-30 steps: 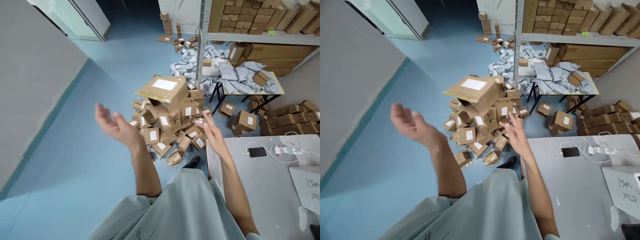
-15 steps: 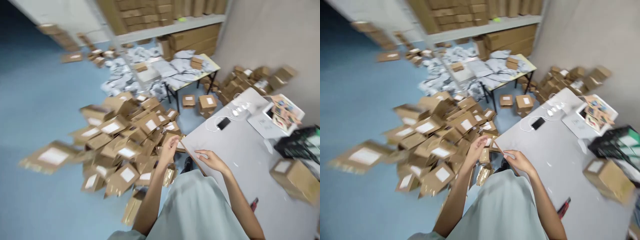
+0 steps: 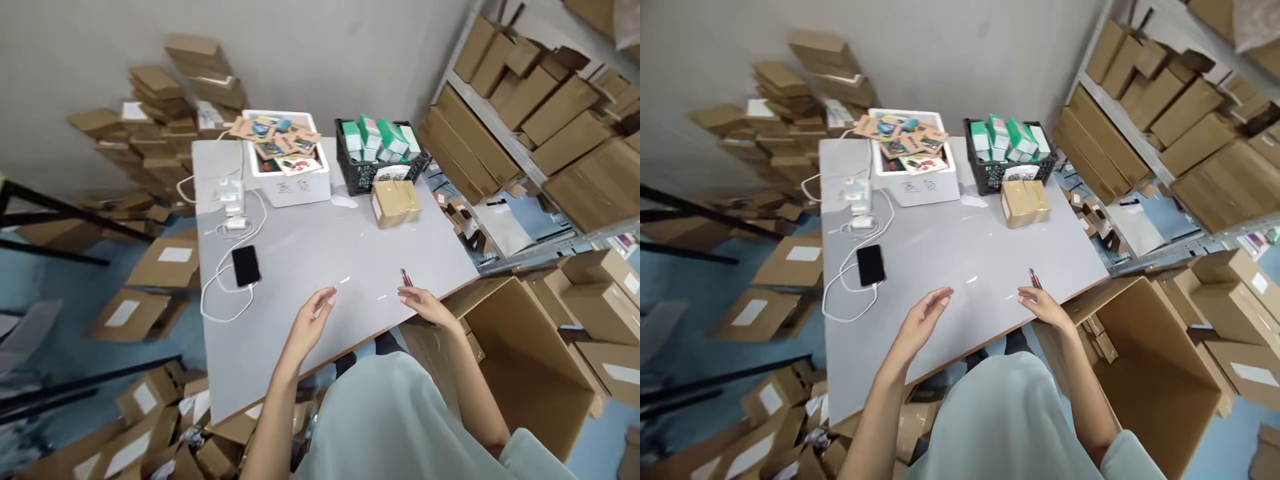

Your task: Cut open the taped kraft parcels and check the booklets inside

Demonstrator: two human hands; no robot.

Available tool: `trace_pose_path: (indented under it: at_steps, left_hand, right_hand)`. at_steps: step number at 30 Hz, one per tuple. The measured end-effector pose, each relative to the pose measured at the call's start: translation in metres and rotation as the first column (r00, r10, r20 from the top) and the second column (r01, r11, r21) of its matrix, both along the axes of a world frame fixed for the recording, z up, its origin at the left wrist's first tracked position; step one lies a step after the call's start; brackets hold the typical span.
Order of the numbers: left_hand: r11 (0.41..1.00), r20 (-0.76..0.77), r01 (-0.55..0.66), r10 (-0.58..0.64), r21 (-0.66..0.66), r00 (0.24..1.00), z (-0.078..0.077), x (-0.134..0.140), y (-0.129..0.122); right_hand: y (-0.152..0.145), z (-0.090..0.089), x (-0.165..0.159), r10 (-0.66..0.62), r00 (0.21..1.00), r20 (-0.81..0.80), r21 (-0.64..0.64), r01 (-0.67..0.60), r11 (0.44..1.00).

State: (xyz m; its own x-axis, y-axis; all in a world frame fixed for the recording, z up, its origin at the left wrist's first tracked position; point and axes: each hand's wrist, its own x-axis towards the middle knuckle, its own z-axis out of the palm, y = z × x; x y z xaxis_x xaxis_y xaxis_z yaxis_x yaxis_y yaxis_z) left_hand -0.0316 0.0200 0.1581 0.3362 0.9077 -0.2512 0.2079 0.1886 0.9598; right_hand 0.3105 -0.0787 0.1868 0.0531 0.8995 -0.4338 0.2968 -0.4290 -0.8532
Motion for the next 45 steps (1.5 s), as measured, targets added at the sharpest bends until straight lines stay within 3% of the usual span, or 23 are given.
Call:
trace_pose_path:
  at_steps: [5,10,15,20,24,27,30,33,39,42,45]
  left_hand:
    - [0.994,-0.054,0.107,-0.106,0.001,0.993,0.016,0.081,0.025]
    - [0.982,-0.130,0.187,-0.186,-0.008,0.974,0.013,0.161,0.046]
    - [0.982,-0.165,0.186,-0.179,0.028,0.970,0.000,0.233,0.071]
    - [0.993,-0.174,0.099,-0.087,0.063,0.981,-0.008,0.278,0.105]
    - [0.995,-0.190,0.053,-0.037,0.081,0.981,-0.007,0.302,0.133]
    - [0.994,-0.190,0.062,-0.044,0.090,0.981,-0.007,0.314,0.144]
    - [0.994,-0.201,0.081,-0.067,0.067,0.977,-0.011,0.318,0.143]
    - [0.996,-0.206,0.090,-0.086,0.011,0.975,-0.023,0.315,0.132]
    - [0.990,-0.172,0.135,-0.141,-0.049,0.975,-0.044,0.303,0.101]
    - [0.988,-0.139,0.147,-0.152,-0.048,0.978,-0.049,0.287,0.088]
    - [0.988,-0.102,0.140,-0.146,-0.068,0.984,-0.054,0.259,0.076]
  right_hand:
    - [-0.001,-0.029,0.077,-0.153,0.981,-0.120,0.030,0.158,0.987]
    - [0.040,-0.066,0.137,-0.165,0.978,-0.127,0.059,0.173,0.983]
    - [0.119,-0.097,0.177,-0.128,0.973,0.193,0.111,0.108,0.988]
    - [0.229,-0.109,0.192,-0.075,0.890,0.451,-0.012,0.090,0.996]
    - [0.302,-0.124,0.200,-0.096,0.851,0.516,0.035,0.091,0.995]
    - [0.328,-0.146,0.207,-0.159,0.859,0.486,0.084,0.135,0.987]
    - [0.333,-0.167,0.212,-0.260,0.841,0.474,0.139,0.220,0.966]
    - [0.335,-0.176,0.214,-0.341,0.807,0.483,0.158,0.303,0.940]
    - [0.337,-0.157,0.232,-0.422,0.774,0.473,0.138,0.408,0.903]
    - [0.302,-0.145,0.243,-0.482,0.725,0.491,0.179,0.458,0.871]
    - [0.229,-0.143,0.240,-0.574,0.621,0.533,0.245,0.537,0.808]
